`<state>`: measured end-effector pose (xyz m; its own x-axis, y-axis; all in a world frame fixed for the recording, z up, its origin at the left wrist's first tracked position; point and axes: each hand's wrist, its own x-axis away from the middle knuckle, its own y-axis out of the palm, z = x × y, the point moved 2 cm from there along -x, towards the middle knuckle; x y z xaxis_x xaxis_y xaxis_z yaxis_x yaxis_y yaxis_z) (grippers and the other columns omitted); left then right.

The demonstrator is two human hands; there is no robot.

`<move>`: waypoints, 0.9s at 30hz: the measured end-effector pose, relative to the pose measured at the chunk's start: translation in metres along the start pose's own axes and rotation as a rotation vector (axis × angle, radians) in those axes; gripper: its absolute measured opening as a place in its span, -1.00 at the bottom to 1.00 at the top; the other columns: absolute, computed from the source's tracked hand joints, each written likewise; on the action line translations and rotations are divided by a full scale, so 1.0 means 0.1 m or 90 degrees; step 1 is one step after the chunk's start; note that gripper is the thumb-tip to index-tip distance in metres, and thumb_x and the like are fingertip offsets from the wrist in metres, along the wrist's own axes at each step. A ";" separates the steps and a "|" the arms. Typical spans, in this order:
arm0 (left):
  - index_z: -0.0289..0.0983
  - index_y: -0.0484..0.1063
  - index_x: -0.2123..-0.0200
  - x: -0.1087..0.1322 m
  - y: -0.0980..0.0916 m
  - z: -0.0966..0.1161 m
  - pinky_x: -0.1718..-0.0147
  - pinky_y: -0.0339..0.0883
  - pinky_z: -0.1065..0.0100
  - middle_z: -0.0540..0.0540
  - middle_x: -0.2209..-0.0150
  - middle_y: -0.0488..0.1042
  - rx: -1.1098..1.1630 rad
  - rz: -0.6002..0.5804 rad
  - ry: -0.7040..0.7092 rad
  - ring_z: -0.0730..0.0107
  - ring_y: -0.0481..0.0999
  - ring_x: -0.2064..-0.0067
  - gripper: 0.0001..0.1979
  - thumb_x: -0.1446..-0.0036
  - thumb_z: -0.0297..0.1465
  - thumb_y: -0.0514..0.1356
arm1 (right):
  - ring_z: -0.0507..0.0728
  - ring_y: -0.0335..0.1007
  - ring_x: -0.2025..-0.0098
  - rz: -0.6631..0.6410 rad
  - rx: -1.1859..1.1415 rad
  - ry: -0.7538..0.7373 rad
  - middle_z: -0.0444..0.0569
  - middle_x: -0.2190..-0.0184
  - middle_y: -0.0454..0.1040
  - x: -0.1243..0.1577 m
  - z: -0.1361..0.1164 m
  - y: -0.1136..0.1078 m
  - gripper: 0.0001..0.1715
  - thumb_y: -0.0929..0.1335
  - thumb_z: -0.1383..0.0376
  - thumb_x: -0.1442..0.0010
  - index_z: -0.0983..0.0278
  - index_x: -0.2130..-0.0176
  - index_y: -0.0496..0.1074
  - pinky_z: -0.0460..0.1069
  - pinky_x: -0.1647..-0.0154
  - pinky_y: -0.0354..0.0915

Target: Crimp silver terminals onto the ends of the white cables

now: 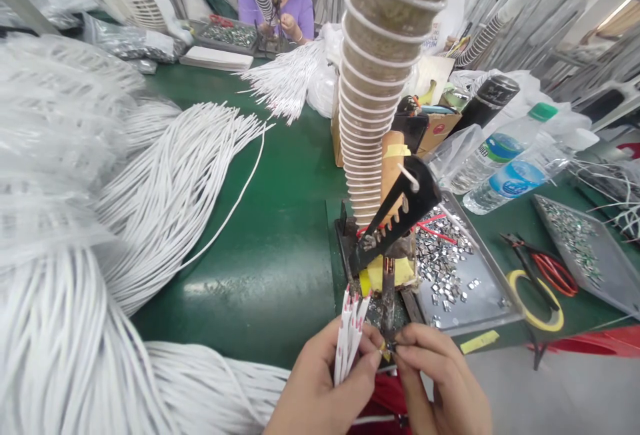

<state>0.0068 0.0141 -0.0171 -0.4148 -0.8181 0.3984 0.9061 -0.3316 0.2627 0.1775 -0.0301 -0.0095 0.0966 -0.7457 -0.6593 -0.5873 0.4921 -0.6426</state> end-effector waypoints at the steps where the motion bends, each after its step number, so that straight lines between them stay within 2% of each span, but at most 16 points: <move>1: -0.23 0.49 0.38 -0.01 0.00 0.01 0.13 0.38 0.37 -0.04 0.26 0.59 0.005 0.008 0.000 0.26 0.47 0.22 -0.88 -0.23 -0.39 0.28 | 0.01 0.65 0.17 0.005 -0.003 0.005 0.02 0.20 0.59 0.00 -0.01 0.00 -0.83 0.38 0.53 -0.32 0.29 0.15 0.48 -0.17 0.12 0.57; 5: -0.23 0.49 0.40 -0.02 0.02 0.04 0.12 0.41 0.37 -0.05 0.24 0.61 0.020 0.035 -0.010 0.25 0.49 0.21 -0.88 -0.21 -0.40 0.30 | -0.01 0.65 0.18 0.032 -0.006 0.011 0.00 0.21 0.60 -0.04 -0.04 0.02 -0.84 0.37 0.53 -0.33 0.30 0.16 0.47 -0.18 0.10 0.56; 10: -0.20 0.49 0.43 -0.02 0.03 0.09 0.19 0.41 0.42 -0.01 0.28 0.61 0.039 0.067 -0.003 0.30 0.49 0.27 -0.86 -0.18 -0.38 0.32 | 0.00 0.66 0.18 0.044 0.020 0.011 0.00 0.19 0.61 -0.05 -0.05 0.03 -0.86 0.39 0.50 -0.33 0.28 0.17 0.49 -0.18 0.09 0.57; 17: -0.22 0.48 0.40 -0.01 0.01 0.08 0.12 0.40 0.37 -0.05 0.24 0.61 0.022 0.031 0.008 0.26 0.50 0.21 -0.87 -0.23 -0.40 0.28 | 0.04 0.68 0.18 0.031 0.024 0.007 0.01 0.18 0.62 0.04 -0.01 0.03 -0.81 0.42 0.51 -0.28 0.26 0.14 0.50 -0.13 0.15 0.60; 23: -0.20 0.46 0.42 0.05 0.05 0.06 0.34 0.30 0.39 -0.02 0.34 0.51 0.026 0.053 0.020 0.22 0.49 0.20 -0.87 -0.18 -0.39 0.31 | 0.03 0.67 0.24 0.042 0.028 0.021 -0.02 0.23 0.61 0.12 -0.05 0.02 -0.84 0.42 0.50 -0.30 0.25 0.18 0.50 -0.12 0.18 0.60; 27: -0.20 0.46 0.42 0.04 0.05 0.04 0.35 0.29 0.39 0.00 0.38 0.47 0.011 0.043 0.023 0.24 0.46 0.25 -0.87 -0.18 -0.38 0.30 | 0.04 0.67 0.23 0.040 0.042 0.014 -0.02 0.21 0.61 0.18 -0.04 0.02 -0.86 0.43 0.48 -0.30 0.25 0.18 0.51 -0.10 0.15 0.61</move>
<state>0.0089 0.0112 -0.0107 -0.3499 -0.8543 0.3843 0.9300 -0.2674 0.2524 0.1744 -0.0442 -0.0208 0.0427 -0.7215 -0.6911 -0.5375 0.5665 -0.6246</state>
